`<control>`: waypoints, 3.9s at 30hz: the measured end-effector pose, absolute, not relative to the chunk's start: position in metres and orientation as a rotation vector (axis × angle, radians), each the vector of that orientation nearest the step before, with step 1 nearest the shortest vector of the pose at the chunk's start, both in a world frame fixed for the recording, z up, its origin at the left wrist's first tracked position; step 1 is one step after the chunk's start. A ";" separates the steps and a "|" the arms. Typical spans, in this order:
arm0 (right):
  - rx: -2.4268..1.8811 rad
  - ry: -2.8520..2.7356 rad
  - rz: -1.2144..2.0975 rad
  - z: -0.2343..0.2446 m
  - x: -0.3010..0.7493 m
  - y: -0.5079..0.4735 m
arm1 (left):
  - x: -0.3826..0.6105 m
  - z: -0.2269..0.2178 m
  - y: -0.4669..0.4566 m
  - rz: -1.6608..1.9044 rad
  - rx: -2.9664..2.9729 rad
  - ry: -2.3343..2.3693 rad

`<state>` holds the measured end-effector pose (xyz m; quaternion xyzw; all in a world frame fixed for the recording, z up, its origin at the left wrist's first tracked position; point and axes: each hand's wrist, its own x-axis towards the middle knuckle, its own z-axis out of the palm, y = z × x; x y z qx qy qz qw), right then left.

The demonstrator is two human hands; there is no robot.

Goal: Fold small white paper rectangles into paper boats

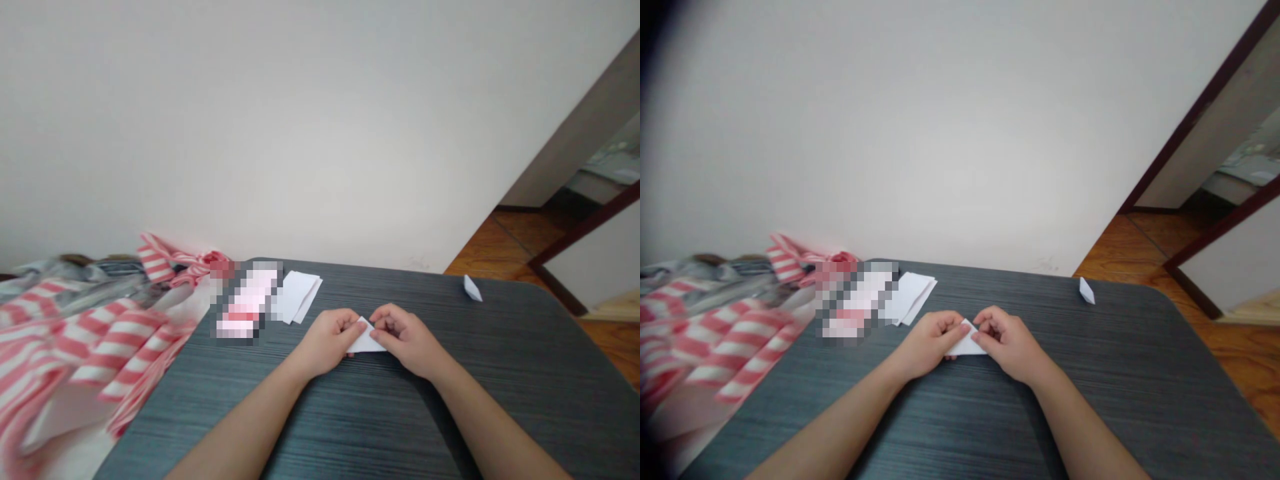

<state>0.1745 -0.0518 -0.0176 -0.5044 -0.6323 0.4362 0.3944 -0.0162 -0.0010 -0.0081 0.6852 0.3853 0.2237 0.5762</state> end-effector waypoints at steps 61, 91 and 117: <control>-1.234 -1.926 0.873 -0.009 0.170 -0.055 | -0.015 -0.007 0.000 0.539 1.645 0.952; -1.213 -1.915 0.858 -0.005 0.173 -0.057 | -0.015 -0.008 0.001 0.550 1.756 0.911; -1.332 -1.694 0.858 -0.016 0.175 -0.051 | -0.015 -0.003 -0.002 0.531 1.631 0.853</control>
